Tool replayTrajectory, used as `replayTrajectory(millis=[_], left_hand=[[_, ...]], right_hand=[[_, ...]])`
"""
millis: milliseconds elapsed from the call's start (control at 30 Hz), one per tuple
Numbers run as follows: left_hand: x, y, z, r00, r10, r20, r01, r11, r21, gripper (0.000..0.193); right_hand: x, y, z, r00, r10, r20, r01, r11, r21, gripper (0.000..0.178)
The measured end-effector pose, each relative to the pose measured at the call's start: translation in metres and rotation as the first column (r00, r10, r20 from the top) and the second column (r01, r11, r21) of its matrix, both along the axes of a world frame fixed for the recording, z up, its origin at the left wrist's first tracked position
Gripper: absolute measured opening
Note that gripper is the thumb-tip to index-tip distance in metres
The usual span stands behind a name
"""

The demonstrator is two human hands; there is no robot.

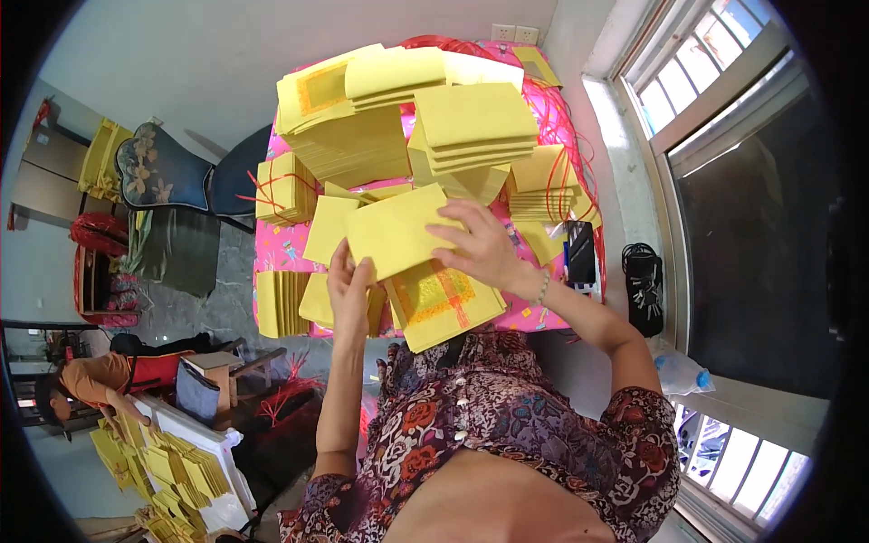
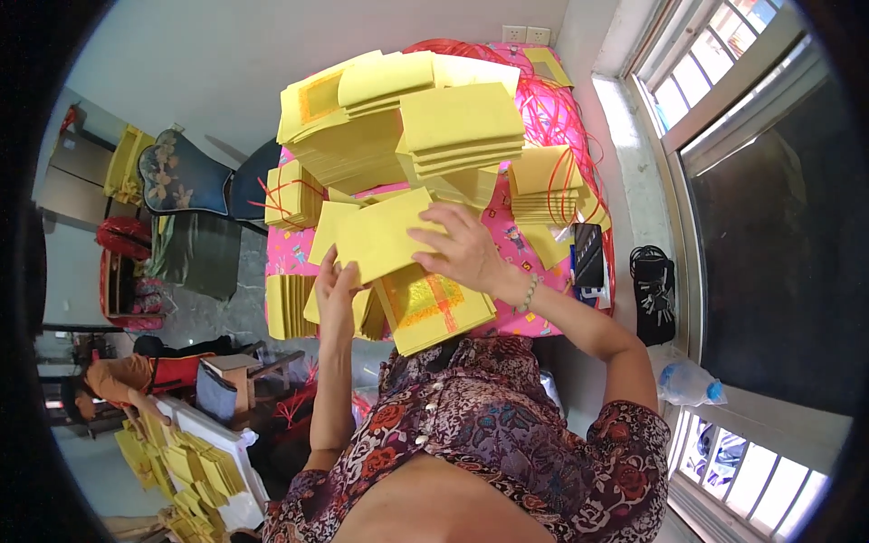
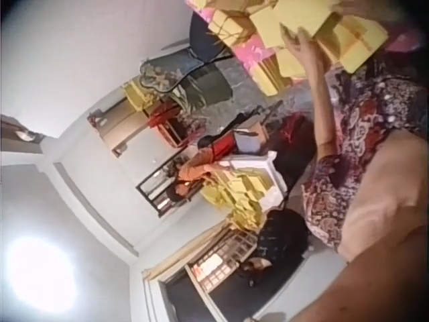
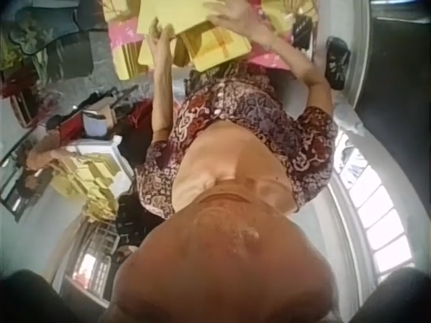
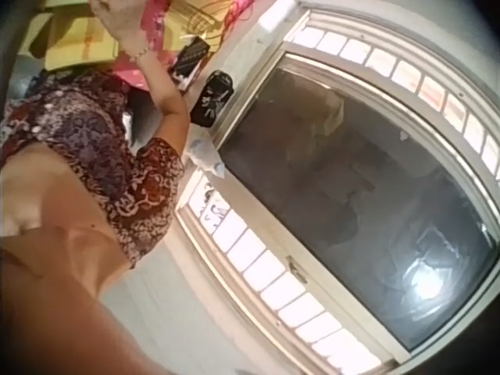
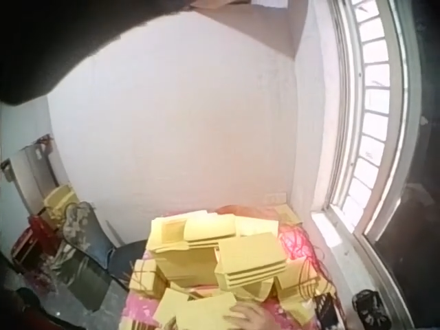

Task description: Counting and stacking yellow sheets of joss paper on a workspace table.

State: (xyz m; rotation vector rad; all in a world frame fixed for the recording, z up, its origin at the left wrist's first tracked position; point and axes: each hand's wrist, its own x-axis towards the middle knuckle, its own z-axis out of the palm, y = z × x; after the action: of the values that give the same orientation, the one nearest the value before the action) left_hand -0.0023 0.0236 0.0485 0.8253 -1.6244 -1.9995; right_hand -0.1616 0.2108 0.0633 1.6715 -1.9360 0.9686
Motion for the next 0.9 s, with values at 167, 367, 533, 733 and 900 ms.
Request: replayTrajectory(millis=[167,367,533,733,900], left_hand=[[0.015,0.0,0.06,0.984,-0.129,-0.122,0.139,0.987,0.082,0.05],[-0.047,-0.005,0.111,0.915,-0.339,-0.219,0.306,0.937,-0.17,0.042],[-0.139,-0.019,0.132,0.922,-0.376,-0.093,0.351,0.912,-0.211,0.043],[-0.196,-0.026,0.093,0.907,-0.42,0.025,0.414,0.88,-0.231,0.048],[-0.201,-0.028,0.077,0.902,-0.426,0.068,0.429,0.869,-0.246,0.041]], right_hand=[[0.014,0.013,0.023,0.689,-0.048,0.723,0.139,0.988,-0.067,0.049],[-0.027,0.019,0.066,0.414,0.263,0.871,0.116,0.934,-0.337,0.039],[-0.106,0.025,0.09,0.63,-0.063,0.774,0.325,0.927,-0.189,0.035],[-0.149,0.024,0.069,0.643,-0.386,0.662,0.477,0.878,0.048,0.041],[-0.148,0.026,0.053,0.62,-0.452,0.641,0.502,0.856,0.119,0.041]])
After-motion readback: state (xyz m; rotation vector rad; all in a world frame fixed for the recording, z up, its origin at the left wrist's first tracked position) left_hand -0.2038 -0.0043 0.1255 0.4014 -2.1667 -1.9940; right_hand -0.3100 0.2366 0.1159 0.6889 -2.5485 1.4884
